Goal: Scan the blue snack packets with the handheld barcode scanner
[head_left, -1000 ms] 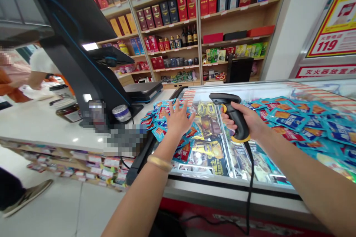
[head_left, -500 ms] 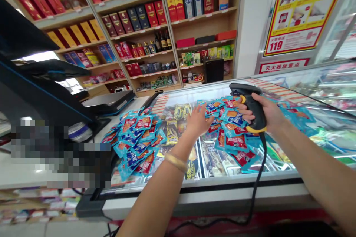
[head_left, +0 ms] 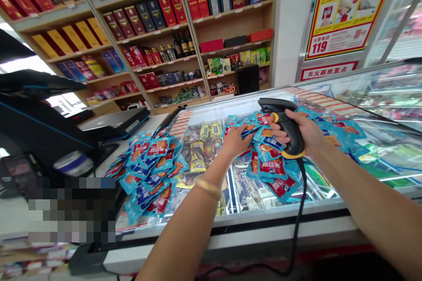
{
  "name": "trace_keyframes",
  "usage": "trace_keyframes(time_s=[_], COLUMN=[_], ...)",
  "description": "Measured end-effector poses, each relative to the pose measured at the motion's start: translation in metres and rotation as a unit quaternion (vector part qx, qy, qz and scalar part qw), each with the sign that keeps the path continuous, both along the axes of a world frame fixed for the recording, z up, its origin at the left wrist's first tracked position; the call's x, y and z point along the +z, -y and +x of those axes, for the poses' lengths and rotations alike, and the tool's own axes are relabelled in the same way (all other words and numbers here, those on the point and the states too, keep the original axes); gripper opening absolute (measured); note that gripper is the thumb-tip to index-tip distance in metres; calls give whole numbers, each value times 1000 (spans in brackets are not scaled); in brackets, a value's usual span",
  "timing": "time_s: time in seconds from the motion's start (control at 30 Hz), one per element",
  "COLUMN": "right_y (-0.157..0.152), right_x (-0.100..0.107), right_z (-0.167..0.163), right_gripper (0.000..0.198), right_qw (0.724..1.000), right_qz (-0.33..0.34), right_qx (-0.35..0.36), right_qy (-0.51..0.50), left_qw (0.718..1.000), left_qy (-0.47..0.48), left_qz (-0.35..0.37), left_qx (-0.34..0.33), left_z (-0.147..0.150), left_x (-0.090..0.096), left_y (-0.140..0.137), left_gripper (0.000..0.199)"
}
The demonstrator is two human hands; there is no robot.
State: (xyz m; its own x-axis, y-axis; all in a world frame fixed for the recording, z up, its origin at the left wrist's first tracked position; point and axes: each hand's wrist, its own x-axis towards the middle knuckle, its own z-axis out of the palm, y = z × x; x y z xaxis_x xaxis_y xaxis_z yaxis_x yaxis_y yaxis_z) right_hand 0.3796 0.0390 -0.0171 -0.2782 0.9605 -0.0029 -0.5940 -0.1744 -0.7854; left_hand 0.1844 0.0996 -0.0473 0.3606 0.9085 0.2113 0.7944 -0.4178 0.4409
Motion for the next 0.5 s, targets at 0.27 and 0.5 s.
trace_keyframes(time_s=[0.27, 0.5], right_y=[1, 5], right_x=[-6, -2], right_z=[-9, -10], right_gripper=[20, 22], right_qw=[1000, 1000], right_qz=[-15, -10], right_qx=[4, 14], right_qy=[13, 14], left_qw=[999, 965], left_qy=[45, 233], left_qz=[-5, 39], left_qx=[-3, 117], left_z=[-16, -24], left_x=[0, 1], left_y=[22, 19], left_gripper=[42, 34])
